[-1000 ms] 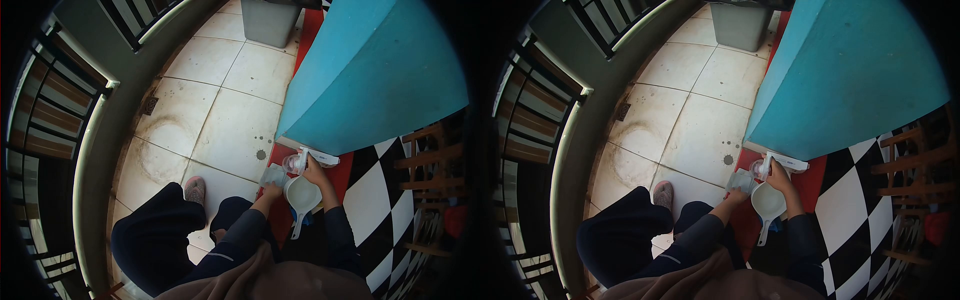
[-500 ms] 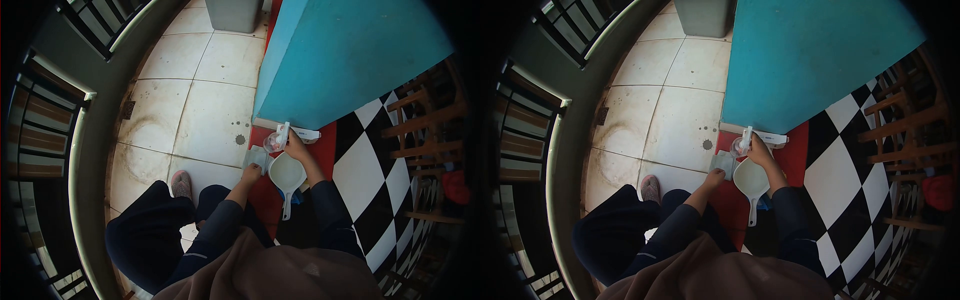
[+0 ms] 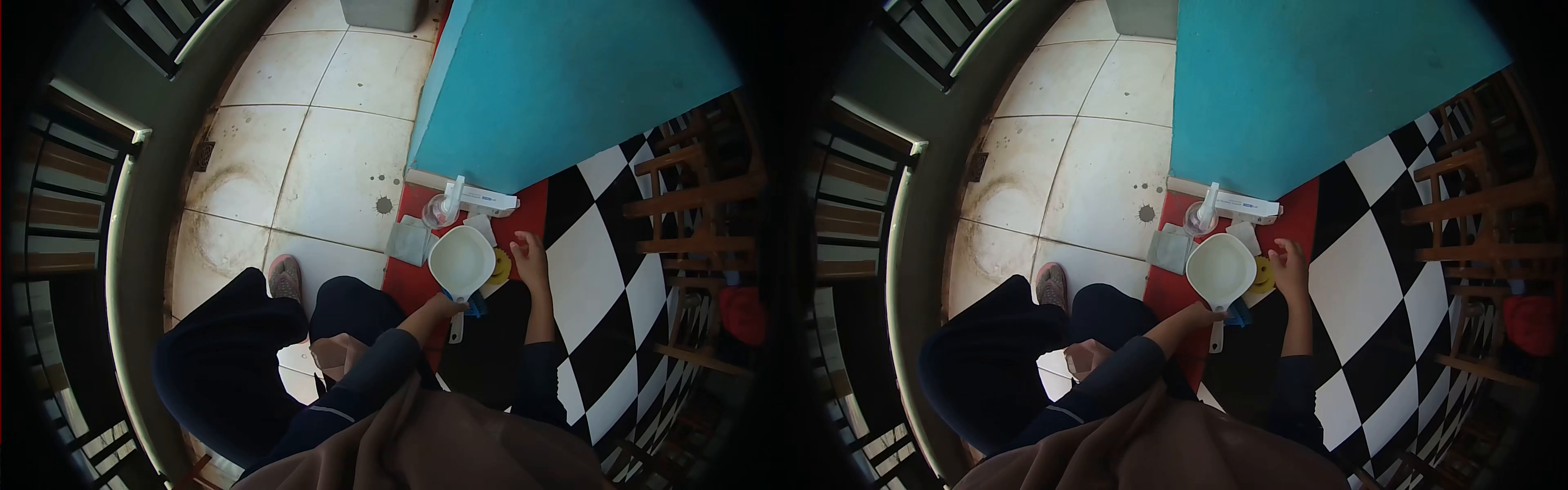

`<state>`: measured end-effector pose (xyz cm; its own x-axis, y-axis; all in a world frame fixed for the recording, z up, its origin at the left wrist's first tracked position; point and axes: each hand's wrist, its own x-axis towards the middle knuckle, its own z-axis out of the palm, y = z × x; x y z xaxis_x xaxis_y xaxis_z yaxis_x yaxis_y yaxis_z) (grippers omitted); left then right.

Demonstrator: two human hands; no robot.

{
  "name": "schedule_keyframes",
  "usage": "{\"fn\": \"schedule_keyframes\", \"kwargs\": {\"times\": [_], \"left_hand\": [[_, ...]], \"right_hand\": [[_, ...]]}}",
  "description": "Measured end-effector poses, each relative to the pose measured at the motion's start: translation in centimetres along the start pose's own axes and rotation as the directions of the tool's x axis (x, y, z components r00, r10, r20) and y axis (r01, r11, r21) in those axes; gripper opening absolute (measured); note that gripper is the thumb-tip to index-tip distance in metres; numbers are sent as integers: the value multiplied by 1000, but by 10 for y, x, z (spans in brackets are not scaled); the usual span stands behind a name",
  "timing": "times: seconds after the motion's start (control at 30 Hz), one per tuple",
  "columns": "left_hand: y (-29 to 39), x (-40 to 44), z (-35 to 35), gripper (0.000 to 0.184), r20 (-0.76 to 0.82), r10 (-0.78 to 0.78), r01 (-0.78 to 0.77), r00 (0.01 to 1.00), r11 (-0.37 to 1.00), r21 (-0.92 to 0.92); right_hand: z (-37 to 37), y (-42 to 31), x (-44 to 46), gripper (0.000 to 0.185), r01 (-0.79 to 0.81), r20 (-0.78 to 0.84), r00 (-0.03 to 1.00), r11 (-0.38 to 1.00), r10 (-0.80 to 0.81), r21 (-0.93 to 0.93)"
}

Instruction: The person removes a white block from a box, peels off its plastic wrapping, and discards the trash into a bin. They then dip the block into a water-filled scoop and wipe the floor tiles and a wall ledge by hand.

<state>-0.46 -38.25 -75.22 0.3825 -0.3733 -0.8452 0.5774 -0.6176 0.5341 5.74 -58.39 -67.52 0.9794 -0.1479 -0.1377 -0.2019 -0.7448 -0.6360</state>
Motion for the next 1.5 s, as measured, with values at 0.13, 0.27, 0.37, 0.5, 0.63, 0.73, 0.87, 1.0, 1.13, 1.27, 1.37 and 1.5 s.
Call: {"fn": "schedule_keyframes", "kwargs": {"times": [0.13, 0.27, 0.37, 0.5, 0.63, 0.73, 0.87, 1.0, 1.13, 1.27, 1.37, 1.5], "left_hand": [[-36, 55, 61, 59, -82, 97, -126, 992, 827, -547], [-10, 1, 23, 54, -167, -167, 103, 972, 935, -338], [-24, 4, 20, 49, -258, -113, 65, 959, 980, -187], [-20, -20, 16, 40, -463, 36, -92, 886, 991, -99], [-28, -30, 3, 32, -475, 139, -93, 869, 989, 119], [-30, -42, -4, 29, -445, 182, -96, 877, 973, 209], [-26, -58, -16, 28, -388, 227, -91, 893, 937, 338], [-13, -74, -33, 24, -297, 296, -139, 908, 880, 454], [4, -97, -60, 23, -222, 415, -239, 882, 801, 549], [25, -133, -96, 23, -133, 548, -332, 826, 663, 670], [38, -169, -122, 22, -66, 581, -355, 811, 580, 733], [42, -222, -151, 23, -120, 540, -292, 833, 613, 734]], "right_hand": [[2, 45, -58, 17, -173, -39, 984, 983, 171, -66], [11, 67, -101, 16, -257, 44, 964, 961, 262, -101], [18, 77, -107, 20, -289, 123, 945, 949, 304, -126], [22, 68, -96, 21, -301, 130, 938, 940, 322, -162], [26, 61, -74, 22, -282, 107, 947, 943, 303, -180], [24, 62, -57, 21, -259, 114, 951, 941, 288, -217], [15, 59, -43, 17, -247, 108, 952, 928, 286, -278], [6, 61, -40, 15, -281, 121, 934, 902, 335, -327], [-3, 63, -43, 17, -277, 175, 910, 864, 376, -420], [2, 79, -46, 19, -240, 189, 908, 834, 374, -497], [-1, 79, -44, 22, -215, 225, 905, 844, 362, -492], [4, 47, -24, 25, -195, 281, 883, 839, 375, -508]]}}
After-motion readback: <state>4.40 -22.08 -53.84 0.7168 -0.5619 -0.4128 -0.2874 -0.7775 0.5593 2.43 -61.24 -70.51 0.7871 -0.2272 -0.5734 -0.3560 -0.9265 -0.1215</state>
